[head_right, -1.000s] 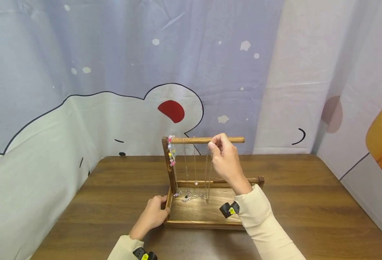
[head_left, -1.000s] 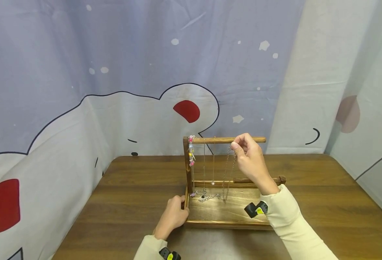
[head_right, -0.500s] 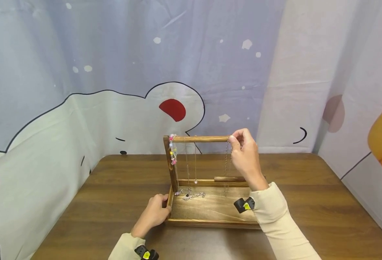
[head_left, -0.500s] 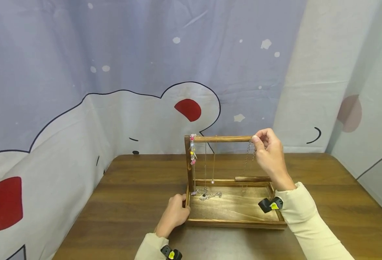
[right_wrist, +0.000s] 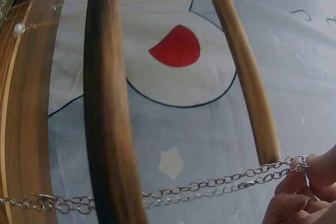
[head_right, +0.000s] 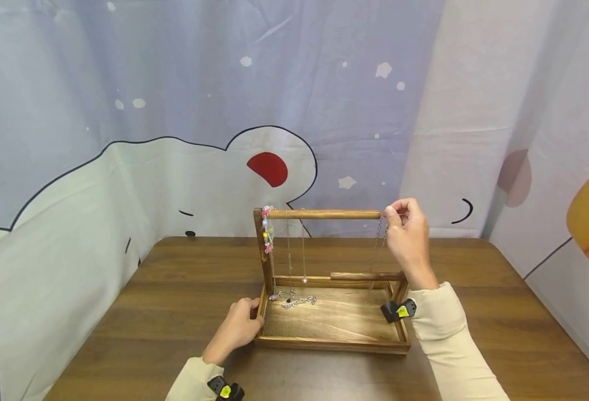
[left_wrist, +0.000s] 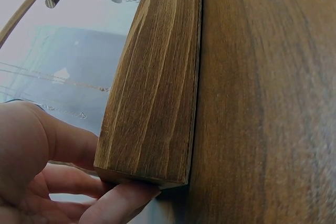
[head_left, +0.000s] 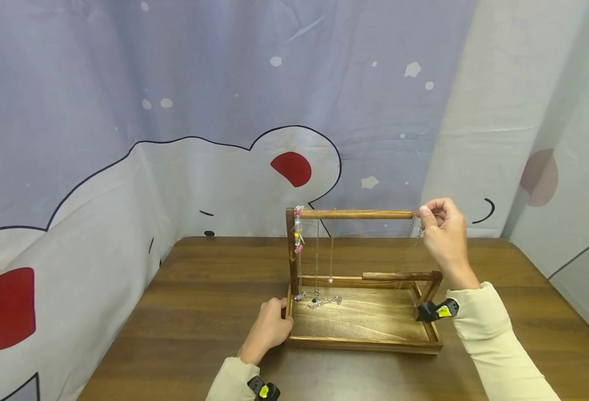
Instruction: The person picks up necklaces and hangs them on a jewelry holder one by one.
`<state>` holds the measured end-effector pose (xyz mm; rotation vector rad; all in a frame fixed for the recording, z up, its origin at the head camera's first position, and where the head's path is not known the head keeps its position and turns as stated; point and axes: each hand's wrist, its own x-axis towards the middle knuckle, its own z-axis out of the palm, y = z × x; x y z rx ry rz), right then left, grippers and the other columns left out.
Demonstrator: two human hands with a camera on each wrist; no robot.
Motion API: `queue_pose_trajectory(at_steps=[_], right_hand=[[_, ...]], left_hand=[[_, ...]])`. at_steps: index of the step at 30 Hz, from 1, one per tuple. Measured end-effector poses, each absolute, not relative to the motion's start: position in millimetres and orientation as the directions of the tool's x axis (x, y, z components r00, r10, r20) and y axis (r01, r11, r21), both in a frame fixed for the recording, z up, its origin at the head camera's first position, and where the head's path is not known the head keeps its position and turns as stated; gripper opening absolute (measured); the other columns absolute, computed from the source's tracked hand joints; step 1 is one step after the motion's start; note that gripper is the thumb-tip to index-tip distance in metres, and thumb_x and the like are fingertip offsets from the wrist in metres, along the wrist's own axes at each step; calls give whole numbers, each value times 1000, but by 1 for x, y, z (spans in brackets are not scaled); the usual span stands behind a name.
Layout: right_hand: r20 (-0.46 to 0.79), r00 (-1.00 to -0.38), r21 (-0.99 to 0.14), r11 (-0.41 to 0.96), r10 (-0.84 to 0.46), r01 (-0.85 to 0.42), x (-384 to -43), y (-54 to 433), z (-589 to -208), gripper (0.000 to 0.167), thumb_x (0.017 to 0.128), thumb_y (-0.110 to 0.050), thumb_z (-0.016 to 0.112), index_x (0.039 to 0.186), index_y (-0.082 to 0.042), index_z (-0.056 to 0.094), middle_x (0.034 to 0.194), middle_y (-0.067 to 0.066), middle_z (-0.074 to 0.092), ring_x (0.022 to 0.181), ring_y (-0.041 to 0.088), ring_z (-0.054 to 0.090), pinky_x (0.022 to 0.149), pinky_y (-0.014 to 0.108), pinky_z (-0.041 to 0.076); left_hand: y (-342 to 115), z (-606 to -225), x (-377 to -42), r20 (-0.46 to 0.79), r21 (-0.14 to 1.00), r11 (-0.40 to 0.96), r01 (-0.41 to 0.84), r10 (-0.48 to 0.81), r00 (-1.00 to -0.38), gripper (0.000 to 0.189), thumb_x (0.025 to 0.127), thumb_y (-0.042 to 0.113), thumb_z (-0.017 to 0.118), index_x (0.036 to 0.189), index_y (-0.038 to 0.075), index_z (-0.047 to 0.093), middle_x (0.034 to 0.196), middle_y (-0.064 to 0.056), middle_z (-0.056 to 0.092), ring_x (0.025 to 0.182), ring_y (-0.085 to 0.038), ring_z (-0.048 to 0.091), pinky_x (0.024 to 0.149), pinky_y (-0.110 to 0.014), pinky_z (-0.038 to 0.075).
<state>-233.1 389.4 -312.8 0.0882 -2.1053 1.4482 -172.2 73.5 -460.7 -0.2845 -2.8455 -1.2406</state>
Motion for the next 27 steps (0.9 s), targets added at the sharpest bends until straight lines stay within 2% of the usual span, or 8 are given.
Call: queue_pose_trajectory(at_steps=[3, 10, 20, 24, 27], right_hand=[[471, -839, -843, 419, 272, -337, -234, 393, -314, 7, 92, -10, 50, 87, -15, 49, 83, -6, 57, 69, 4, 53, 58, 17, 40], [460, -854, -835, 444, 241, -325, -244, 396, -311, 3, 93, -9, 48, 92, -7, 50, 88, -1, 57, 75, 4, 54, 64, 16, 42], [465, -863, -815, 476, 197, -331, -255, 391, -305, 6, 93, -9, 47, 95, -4, 50, 94, 11, 60, 76, 0, 55, 65, 15, 42], [513, -840, -773, 519, 176, -364, -254, 388, -305, 6, 91, -8, 50, 92, -2, 51, 90, 11, 58, 71, 4, 52, 60, 18, 40], [565, -811, -717, 577, 154, -390, -251, 386, -306, 8, 91, -8, 51, 92, 0, 51, 86, 11, 57, 69, 9, 51, 63, 22, 37]], left_hand=[[73, -460, -172, 91, 726, 665, 175, 159, -983, 13, 74, -4, 51, 82, 1, 61, 62, -1, 46, 54, -13, 44, 45, -23, 35], [72, -457, -172, 83, 742, 648, 170, 162, -983, 12, 75, -4, 50, 82, -1, 60, 60, 0, 42, 50, -11, 41, 43, -23, 34], [73, -457, -171, 75, 730, 664, 162, 158, -985, 13, 76, -3, 51, 83, 0, 61, 60, 0, 43, 51, -12, 41, 43, -23, 34], [74, -458, -171, 81, 730, 662, 170, 162, -983, 15, 75, -3, 51, 84, 0, 62, 60, 0, 44, 51, -11, 41, 43, -23, 34], [74, -458, -171, 80, 734, 658, 169, 164, -983, 15, 75, -3, 51, 85, 0, 62, 60, 0, 44, 51, -11, 42, 43, -23, 34]])
